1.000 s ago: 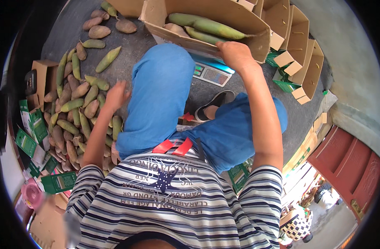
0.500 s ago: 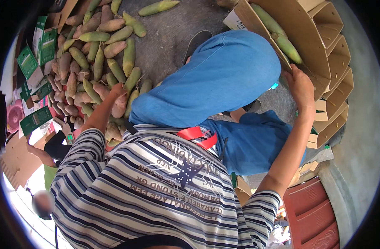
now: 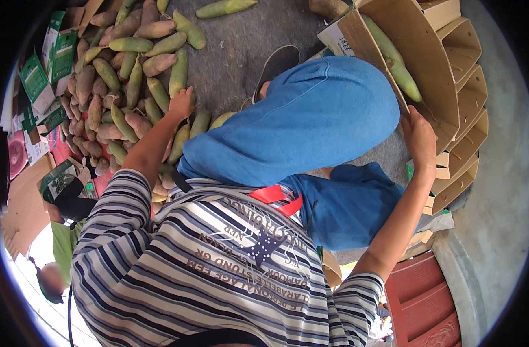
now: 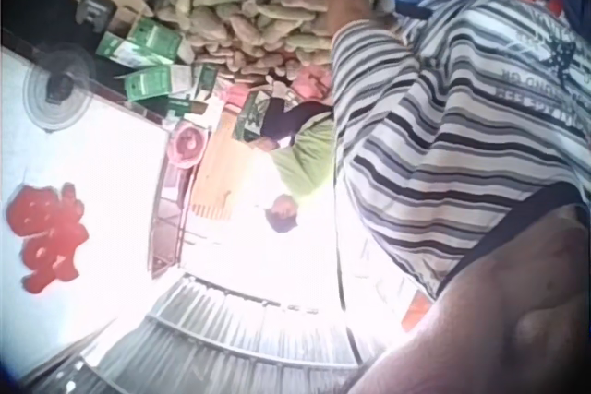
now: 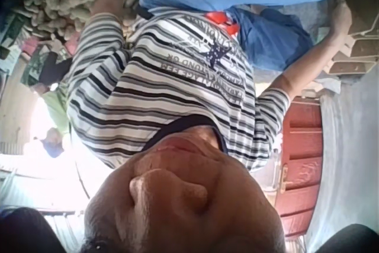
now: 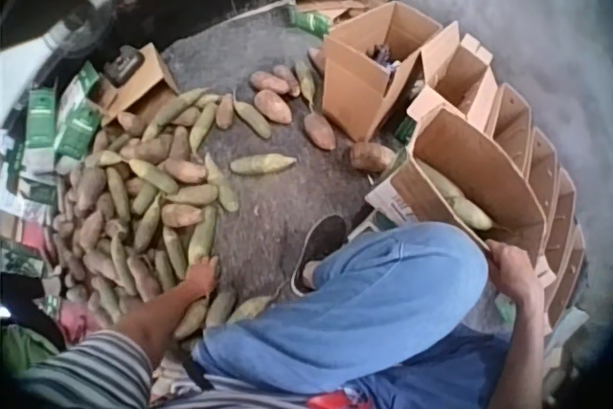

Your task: Sorting and weighing produce into cardboard boxes.

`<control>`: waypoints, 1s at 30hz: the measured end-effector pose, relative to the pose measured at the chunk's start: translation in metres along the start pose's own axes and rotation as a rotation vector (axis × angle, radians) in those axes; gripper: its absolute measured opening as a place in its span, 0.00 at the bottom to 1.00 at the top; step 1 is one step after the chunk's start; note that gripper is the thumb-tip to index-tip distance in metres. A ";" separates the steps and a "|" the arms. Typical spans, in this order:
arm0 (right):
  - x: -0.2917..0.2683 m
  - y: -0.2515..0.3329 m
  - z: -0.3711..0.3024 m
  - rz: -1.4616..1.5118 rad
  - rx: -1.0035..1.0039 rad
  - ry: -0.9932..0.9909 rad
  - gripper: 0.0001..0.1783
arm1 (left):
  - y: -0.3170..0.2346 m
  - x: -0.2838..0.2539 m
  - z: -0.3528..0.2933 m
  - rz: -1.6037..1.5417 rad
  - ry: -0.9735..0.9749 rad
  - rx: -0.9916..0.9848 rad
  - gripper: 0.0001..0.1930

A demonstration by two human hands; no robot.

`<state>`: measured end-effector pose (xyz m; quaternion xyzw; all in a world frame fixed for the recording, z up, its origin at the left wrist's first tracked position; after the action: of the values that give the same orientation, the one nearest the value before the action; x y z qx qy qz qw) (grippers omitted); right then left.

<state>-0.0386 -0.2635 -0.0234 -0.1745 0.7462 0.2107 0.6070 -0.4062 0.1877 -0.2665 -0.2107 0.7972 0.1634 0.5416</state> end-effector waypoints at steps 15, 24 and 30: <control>-0.020 0.023 -0.007 -0.003 -0.048 -0.135 0.10 | -0.017 -0.040 0.018 -0.282 -0.021 -0.002 0.24; -0.013 0.022 -0.006 -0.010 -0.039 -0.099 0.11 | -0.117 -0.319 0.062 -1.383 -0.694 0.187 0.26; -0.013 0.022 -0.004 -0.018 -0.007 -0.025 0.13 | -0.211 -0.422 0.049 -1.869 -0.700 0.565 0.23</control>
<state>-0.0510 -0.2466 -0.0073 -0.1804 0.7363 0.2100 0.6174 -0.1217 0.0975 0.1019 -0.5511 0.1230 -0.4629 0.6833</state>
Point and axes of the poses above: each hand's wrist, its own z-axis towards the middle knuckle, its own x-axis out of the palm, y = z × x, the point moved 8 cm from there along z, towards the middle knuckle, and after that the axes turned 13 degrees about -y, right-handed, at the moved point
